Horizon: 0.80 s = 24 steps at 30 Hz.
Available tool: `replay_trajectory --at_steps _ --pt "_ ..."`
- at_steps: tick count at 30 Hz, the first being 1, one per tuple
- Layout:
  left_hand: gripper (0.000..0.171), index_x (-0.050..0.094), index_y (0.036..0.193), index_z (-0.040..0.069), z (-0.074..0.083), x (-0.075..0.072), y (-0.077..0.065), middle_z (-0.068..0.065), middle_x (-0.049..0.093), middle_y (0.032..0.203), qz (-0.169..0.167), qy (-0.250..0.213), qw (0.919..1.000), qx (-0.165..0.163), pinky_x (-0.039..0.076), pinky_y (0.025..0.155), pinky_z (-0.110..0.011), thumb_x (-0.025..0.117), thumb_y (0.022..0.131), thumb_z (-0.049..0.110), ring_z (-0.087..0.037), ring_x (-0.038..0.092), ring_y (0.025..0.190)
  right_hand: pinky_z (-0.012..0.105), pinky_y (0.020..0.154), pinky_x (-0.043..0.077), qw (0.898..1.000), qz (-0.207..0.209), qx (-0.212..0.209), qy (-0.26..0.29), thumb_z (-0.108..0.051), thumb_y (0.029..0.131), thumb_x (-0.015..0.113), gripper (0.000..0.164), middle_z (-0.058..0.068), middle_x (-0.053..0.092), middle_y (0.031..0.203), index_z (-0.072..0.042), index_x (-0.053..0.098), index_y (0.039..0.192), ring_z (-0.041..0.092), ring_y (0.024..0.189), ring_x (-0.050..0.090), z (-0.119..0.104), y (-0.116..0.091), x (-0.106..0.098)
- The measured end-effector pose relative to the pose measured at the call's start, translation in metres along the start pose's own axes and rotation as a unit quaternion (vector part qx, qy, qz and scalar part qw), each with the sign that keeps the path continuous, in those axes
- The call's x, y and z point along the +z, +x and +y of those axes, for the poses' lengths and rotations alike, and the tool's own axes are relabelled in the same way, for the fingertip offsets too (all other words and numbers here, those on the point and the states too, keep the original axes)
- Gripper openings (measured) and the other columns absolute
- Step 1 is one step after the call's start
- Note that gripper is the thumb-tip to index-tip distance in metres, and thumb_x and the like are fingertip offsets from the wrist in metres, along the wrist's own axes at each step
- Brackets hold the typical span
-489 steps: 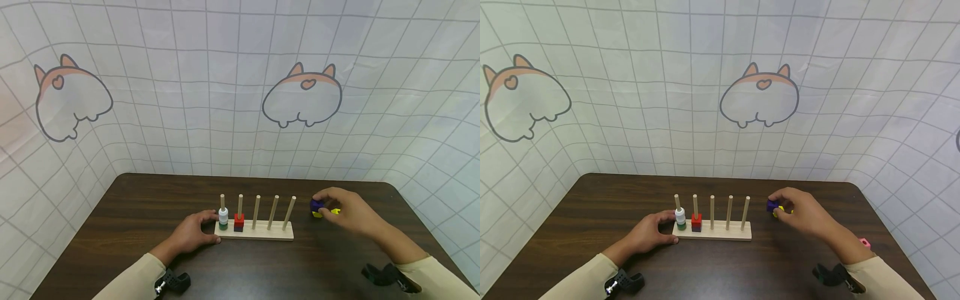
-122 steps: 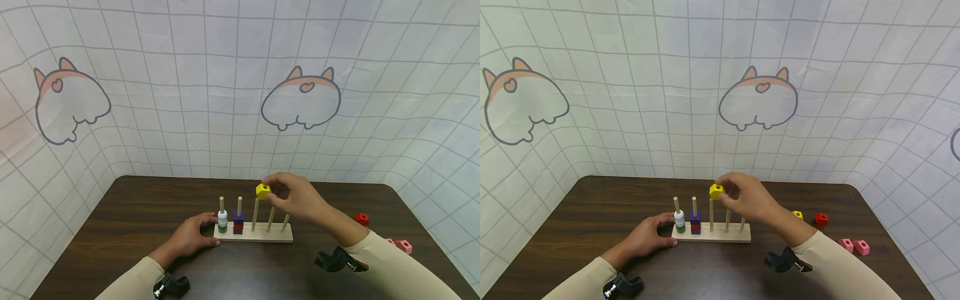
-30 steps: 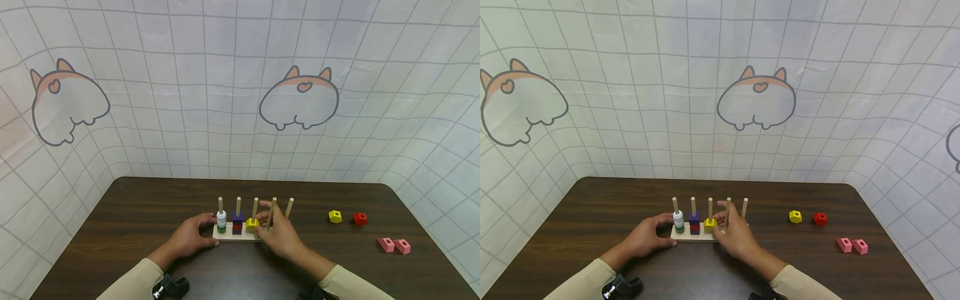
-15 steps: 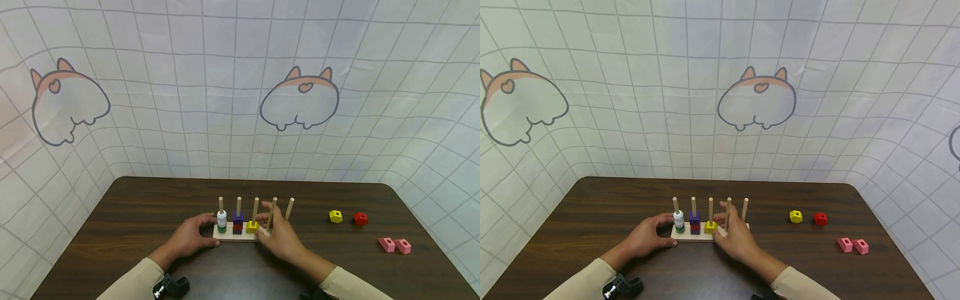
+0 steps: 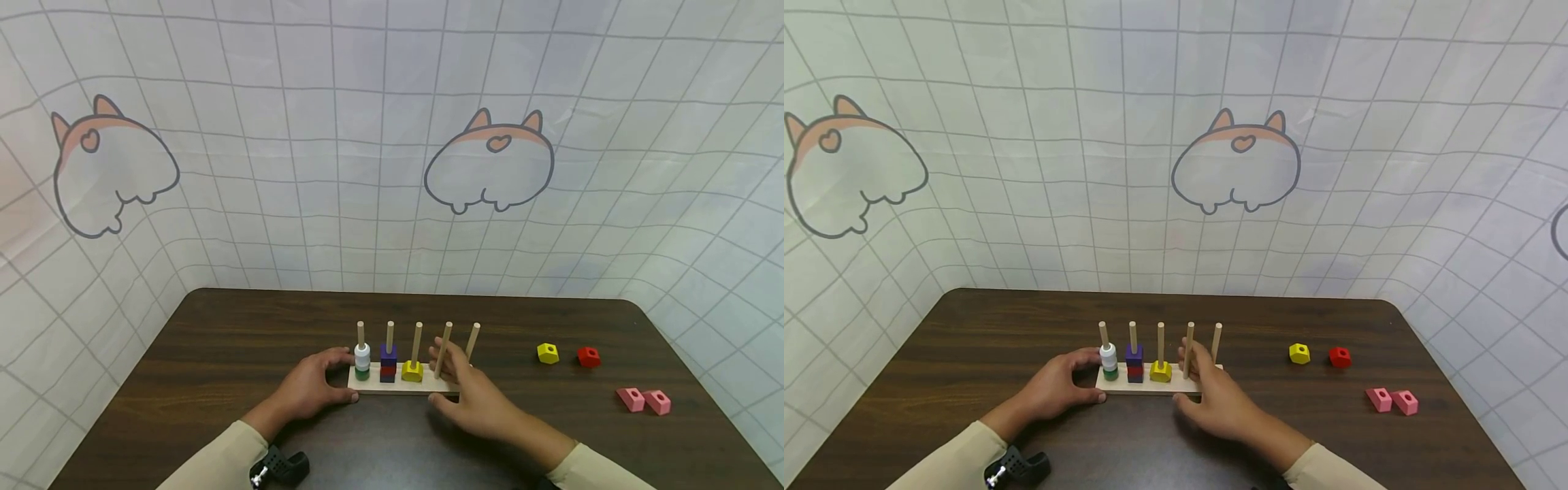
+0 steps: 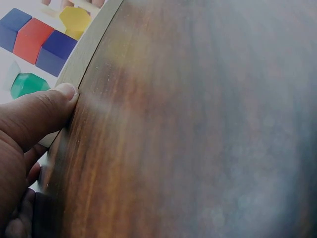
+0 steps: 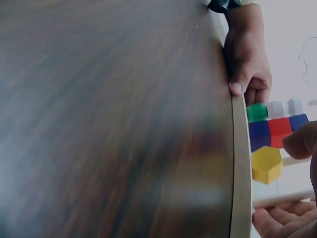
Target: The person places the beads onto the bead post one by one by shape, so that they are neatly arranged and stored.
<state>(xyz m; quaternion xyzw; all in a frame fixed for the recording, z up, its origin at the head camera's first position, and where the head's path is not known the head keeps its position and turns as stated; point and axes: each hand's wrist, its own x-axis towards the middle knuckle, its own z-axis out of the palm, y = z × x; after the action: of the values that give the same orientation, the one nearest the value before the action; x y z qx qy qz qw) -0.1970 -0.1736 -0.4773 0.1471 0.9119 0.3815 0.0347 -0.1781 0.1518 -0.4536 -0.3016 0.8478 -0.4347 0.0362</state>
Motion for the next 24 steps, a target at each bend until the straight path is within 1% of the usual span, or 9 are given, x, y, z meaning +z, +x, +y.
replay_trajectory --at_steps 4,7,10,13,16,20,24 --pt "0.056 0.072 0.124 0.016 0.002 0.002 -0.004 -0.012 0.057 0.145 0.002 -0.001 1.0 -0.003 0.039 0.109 -0.058 0.093 0.074 0.033 -0.038 0.05 0.136 0.039 0.105 0.047 1.0 -0.023 -0.005 -0.014 -0.007 0.095 0.073 0.081 0.024 0.046 0.152 -0.006 0.02 0.157 0.031 0.133 0.055 0.003 -0.011 -0.01" --pt "0.056 0.072 0.123 0.016 0.004 0.005 -0.007 -0.012 0.057 0.145 0.004 -0.001 1.0 -0.006 0.039 0.11 -0.058 0.093 0.074 0.033 -0.038 0.05 0.136 0.041 0.103 0.049 0.999 -0.038 -0.005 -0.024 -0.011 0.097 0.072 0.075 0.02 0.051 0.15 -0.006 0.025 0.155 0.029 0.129 0.059 0.006 -0.021 -0.019" --pt "0.056 0.072 0.124 0.016 0.005 0.007 -0.01 -0.012 0.057 0.146 0.005 -0.004 0.9999 -0.008 0.038 0.11 -0.059 0.093 0.074 0.033 -0.039 0.05 0.136 0.044 0.102 0.051 0.998 -0.052 0.007 -0.042 -0.016 0.098 0.072 0.064 0.012 0.058 0.145 -0.008 0.037 0.151 0.025 0.125 0.062 0.008 -0.03 -0.03" --pt "0.056 0.072 0.124 0.016 0.007 0.009 -0.014 -0.012 0.057 0.146 0.007 -0.006 0.9999 -0.01 0.038 0.11 -0.059 0.093 0.075 0.033 -0.039 0.05 0.136 0.044 0.099 0.052 0.997 -0.059 0.018 -0.055 -0.019 0.098 0.072 0.049 0.005 0.065 0.136 -0.01 0.052 0.142 0.021 0.12 0.064 0.009 -0.039 -0.041" --pt "0.057 0.072 0.124 0.016 0.009 0.011 -0.017 -0.012 0.057 0.146 0.009 -0.006 0.9999 -0.012 0.038 0.11 -0.059 0.093 0.075 0.033 -0.039 0.05 0.136 0.042 0.095 0.054 0.996 -0.054 0.017 -0.066 -0.024 0.099 0.072 0.037 -0.001 0.069 0.126 -0.013 0.061 0.132 0.018 0.113 0.067 0.013 -0.047 -0.053" --pt "0.057 0.072 0.125 0.016 0.012 0.013 -0.021 -0.012 0.056 0.146 0.01 -0.005 0.9998 -0.015 0.038 0.11 -0.059 0.093 0.075 0.033 -0.039 0.05 0.136 0.04 0.09 0.056 0.996 -0.039 0.008 -0.079 -0.031 0.1 0.07 0.031 -0.005 0.07 0.118 -0.014 0.066 0.125 0.013 0.105 0.068 0.022 -0.056 -0.068" --pt "0.057 0.072 0.125 0.016 0.014 0.015 -0.025 -0.012 0.057 0.146 0.012 -0.002 0.9998 -0.016 0.038 0.11 -0.059 0.093 0.075 0.034 -0.039 0.05 0.136 0.038 0.085 0.057 0.995 -0.012 0.002 -0.099 -0.027 0.098 0.073 0.028 -0.006 0.072 0.11 -0.013 0.068 0.121 0.008 0.097 0.068 0.031 -0.063 -0.083"
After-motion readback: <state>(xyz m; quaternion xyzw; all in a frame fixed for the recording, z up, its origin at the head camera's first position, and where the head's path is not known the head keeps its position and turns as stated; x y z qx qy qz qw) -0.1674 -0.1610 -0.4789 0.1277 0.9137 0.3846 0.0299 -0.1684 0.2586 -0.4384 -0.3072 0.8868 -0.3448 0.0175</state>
